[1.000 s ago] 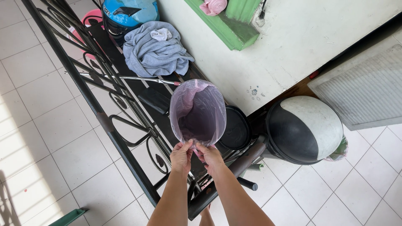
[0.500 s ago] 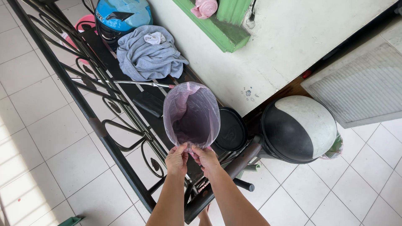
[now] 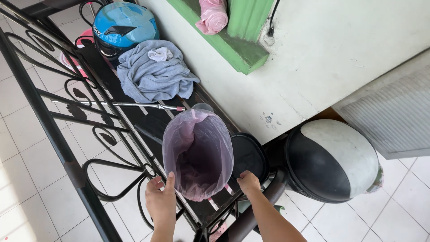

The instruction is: Placing new plastic liners into trash bins on a balcony.

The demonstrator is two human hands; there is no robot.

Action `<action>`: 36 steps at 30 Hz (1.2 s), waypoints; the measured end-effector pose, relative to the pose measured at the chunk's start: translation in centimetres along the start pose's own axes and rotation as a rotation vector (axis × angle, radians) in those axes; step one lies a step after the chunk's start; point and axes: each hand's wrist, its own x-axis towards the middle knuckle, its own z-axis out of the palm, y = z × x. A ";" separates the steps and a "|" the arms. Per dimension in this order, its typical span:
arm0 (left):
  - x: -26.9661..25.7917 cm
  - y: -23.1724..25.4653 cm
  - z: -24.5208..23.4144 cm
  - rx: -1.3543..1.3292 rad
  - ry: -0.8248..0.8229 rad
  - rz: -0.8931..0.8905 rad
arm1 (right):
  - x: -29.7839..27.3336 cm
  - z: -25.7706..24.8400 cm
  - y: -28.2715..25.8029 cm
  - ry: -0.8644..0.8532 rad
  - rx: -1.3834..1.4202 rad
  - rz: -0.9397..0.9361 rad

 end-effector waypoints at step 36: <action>-0.1 8.1 0.3 -0.489 -0.505 0.177 | -28.8 -27.8 -13.6 -0.238 0.852 -0.447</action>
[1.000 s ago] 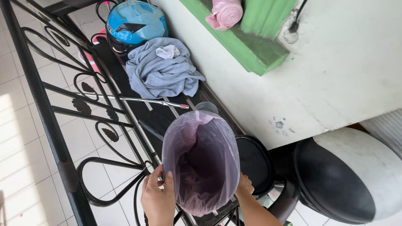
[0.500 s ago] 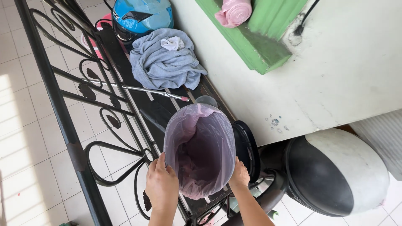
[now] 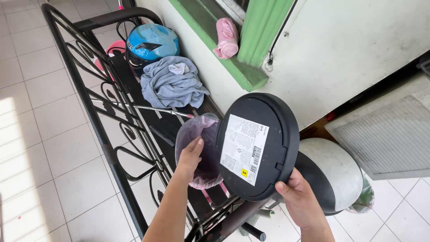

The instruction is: Placing new plastic liners into trash bins on a balcony.

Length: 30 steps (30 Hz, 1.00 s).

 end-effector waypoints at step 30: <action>3.6 -2.2 -4.6 0.610 0.305 -0.168 | 16.5 7.3 15.6 0.131 -0.660 0.242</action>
